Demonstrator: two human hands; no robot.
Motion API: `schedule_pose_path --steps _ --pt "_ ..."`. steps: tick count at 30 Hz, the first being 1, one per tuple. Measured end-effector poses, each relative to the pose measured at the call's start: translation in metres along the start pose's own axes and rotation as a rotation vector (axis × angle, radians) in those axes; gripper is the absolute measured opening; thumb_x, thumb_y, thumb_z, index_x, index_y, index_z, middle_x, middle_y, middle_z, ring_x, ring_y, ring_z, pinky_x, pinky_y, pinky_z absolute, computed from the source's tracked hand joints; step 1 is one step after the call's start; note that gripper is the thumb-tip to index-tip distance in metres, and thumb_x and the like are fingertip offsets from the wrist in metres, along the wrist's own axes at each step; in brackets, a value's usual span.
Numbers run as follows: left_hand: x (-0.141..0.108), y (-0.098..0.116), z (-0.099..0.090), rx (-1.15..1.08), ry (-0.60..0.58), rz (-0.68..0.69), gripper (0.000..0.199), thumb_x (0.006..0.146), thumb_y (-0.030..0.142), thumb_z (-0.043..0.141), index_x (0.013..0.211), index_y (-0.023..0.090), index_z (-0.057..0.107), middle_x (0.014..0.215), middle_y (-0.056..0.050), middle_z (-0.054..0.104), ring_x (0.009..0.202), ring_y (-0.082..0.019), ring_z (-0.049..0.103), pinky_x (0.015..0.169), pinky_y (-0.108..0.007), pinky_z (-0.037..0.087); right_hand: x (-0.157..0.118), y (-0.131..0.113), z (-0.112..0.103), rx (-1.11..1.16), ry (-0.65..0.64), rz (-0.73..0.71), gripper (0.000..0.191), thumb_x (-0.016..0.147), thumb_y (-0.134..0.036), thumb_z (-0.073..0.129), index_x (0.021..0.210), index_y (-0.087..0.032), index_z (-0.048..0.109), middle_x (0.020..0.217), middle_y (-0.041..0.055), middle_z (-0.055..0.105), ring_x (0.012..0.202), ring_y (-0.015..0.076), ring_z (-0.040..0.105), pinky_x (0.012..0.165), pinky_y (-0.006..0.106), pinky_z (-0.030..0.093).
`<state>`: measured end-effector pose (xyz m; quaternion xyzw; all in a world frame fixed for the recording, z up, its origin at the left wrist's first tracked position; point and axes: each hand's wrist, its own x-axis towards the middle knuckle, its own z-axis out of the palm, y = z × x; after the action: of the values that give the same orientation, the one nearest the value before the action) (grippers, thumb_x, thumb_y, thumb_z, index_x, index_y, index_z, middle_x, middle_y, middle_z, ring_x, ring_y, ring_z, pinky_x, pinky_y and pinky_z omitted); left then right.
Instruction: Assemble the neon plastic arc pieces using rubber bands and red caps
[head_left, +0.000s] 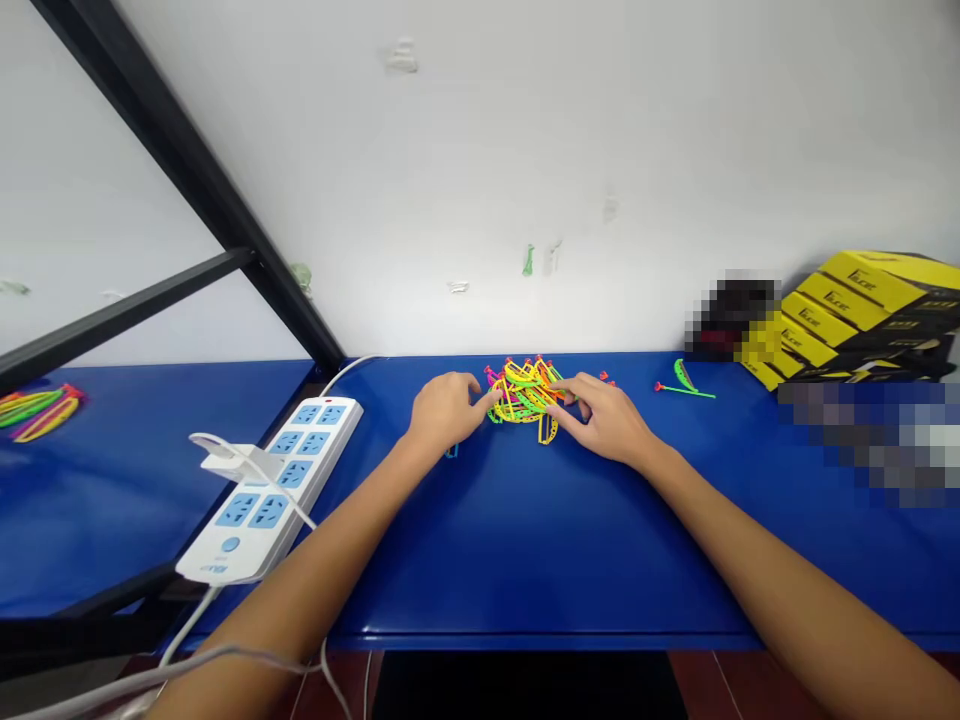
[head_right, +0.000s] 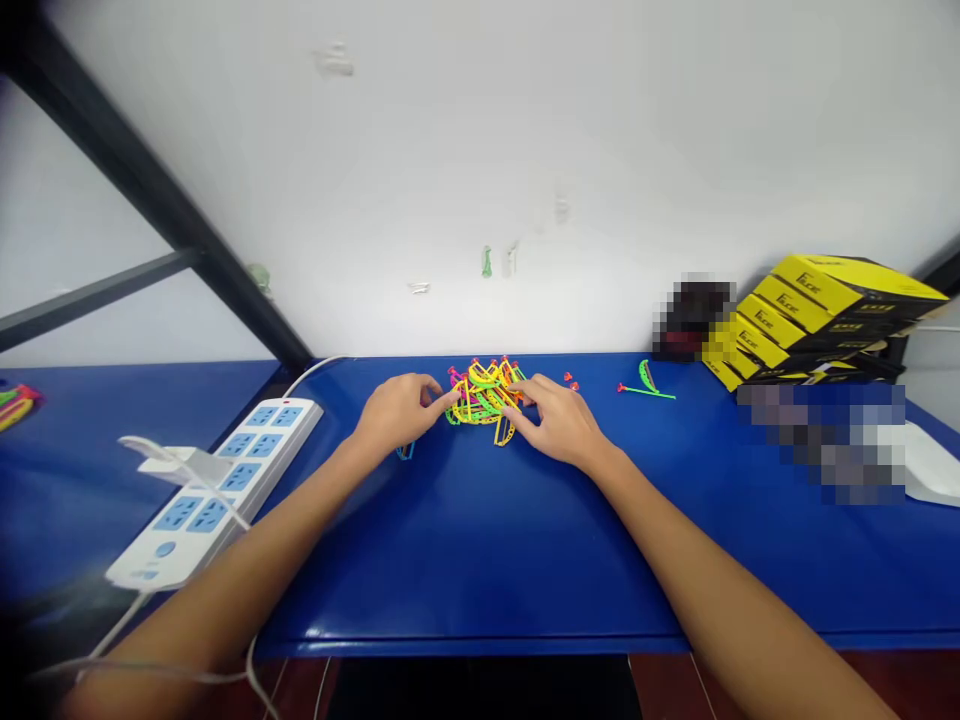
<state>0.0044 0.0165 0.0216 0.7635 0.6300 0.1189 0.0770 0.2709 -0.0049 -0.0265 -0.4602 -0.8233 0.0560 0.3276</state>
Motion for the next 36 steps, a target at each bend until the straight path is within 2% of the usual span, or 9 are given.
schedule_pose_path --steps 3,5,8,12,16,25,30,33,36 --pt "0.009 0.005 0.007 -0.036 -0.080 0.004 0.042 0.097 0.053 0.065 0.076 0.018 0.075 0.083 -0.011 0.079 0.079 -0.027 0.073 0.065 -0.033 0.044 -0.001 -0.002 0.002 0.018 -0.056 -0.042 0.027 0.100 -0.039 0.069 0.116 -0.017 0.074 0.092 0.0072 0.070 0.069 0.0187 0.061 0.065 0.032 0.044" --pt "0.008 0.001 0.008 -0.119 -0.109 -0.022 0.039 0.095 0.049 0.066 0.071 0.019 0.072 0.078 -0.009 0.078 0.072 -0.024 0.071 0.061 -0.031 0.041 0.000 -0.001 0.003 0.034 -0.055 -0.053 0.019 0.100 -0.035 0.068 0.108 -0.018 0.074 0.089 0.0064 0.069 0.068 0.0182 0.061 0.065 0.031 0.043" --pt "0.001 -0.012 0.005 -0.271 -0.136 -0.042 0.038 0.089 0.054 0.070 0.072 0.020 0.070 0.073 -0.006 0.075 0.066 -0.021 0.067 0.058 -0.030 0.040 0.000 0.001 0.003 0.037 -0.007 -0.045 0.016 0.101 -0.033 0.066 0.098 -0.019 0.072 0.083 0.0047 0.068 0.064 0.0166 0.058 0.063 0.030 0.040" --pt "-0.011 -0.033 0.000 -0.514 -0.175 0.033 0.042 0.084 0.061 0.071 0.077 0.019 0.067 0.070 -0.005 0.071 0.063 -0.020 0.063 0.056 -0.028 0.043 0.001 0.002 0.002 0.034 0.038 -0.034 0.017 0.101 -0.032 0.064 0.092 -0.019 0.070 0.081 0.0043 0.068 0.062 0.0155 0.057 0.063 0.030 0.039" --pt "-0.018 -0.045 -0.001 -0.625 -0.120 0.056 0.045 0.082 0.063 0.072 0.082 0.018 0.068 0.071 -0.005 0.071 0.063 -0.019 0.062 0.057 -0.028 0.045 0.001 0.001 0.001 0.075 0.042 -0.025 0.016 0.098 -0.031 0.065 0.090 -0.018 0.070 0.079 0.0035 0.067 0.061 0.0149 0.057 0.064 0.030 0.042" --pt "-0.023 -0.046 0.000 -0.649 0.077 0.036 0.041 0.087 0.057 0.071 0.098 0.017 0.072 0.072 -0.005 0.076 0.065 -0.021 0.067 0.062 -0.029 0.048 0.002 0.006 0.000 0.116 0.064 0.020 0.015 0.095 -0.024 0.062 0.082 -0.019 0.067 0.076 0.0018 0.068 0.058 0.0136 0.057 0.062 0.029 0.043" --pt "-0.024 -0.043 0.005 -0.610 0.098 0.044 0.041 0.090 0.053 0.069 0.111 0.017 0.071 0.070 -0.003 0.076 0.063 -0.021 0.067 0.062 -0.030 0.048 0.003 0.008 -0.003 0.053 0.162 0.072 0.017 0.094 -0.022 0.061 0.077 -0.021 0.062 0.067 0.0004 0.062 0.058 0.0153 0.055 0.063 0.031 0.040" --pt "-0.024 -0.042 0.010 -0.485 0.111 0.096 0.034 0.092 0.049 0.066 0.108 0.019 0.073 0.075 -0.003 0.076 0.066 -0.021 0.067 0.066 -0.032 0.049 0.004 0.006 -0.005 0.069 0.259 0.133 0.017 0.094 -0.026 0.061 0.078 -0.021 0.064 0.069 0.0021 0.064 0.060 0.0164 0.055 0.062 0.031 0.041" --pt "-0.025 -0.041 0.014 -0.281 0.187 0.204 0.030 0.096 0.048 0.064 0.100 0.020 0.075 0.092 -0.008 0.078 0.082 -0.024 0.068 0.079 -0.037 0.050 0.005 0.003 -0.006 0.155 0.294 0.198 0.022 0.097 -0.033 0.060 0.079 -0.021 0.064 0.070 0.0035 0.065 0.060 0.0169 0.054 0.061 0.032 0.042"
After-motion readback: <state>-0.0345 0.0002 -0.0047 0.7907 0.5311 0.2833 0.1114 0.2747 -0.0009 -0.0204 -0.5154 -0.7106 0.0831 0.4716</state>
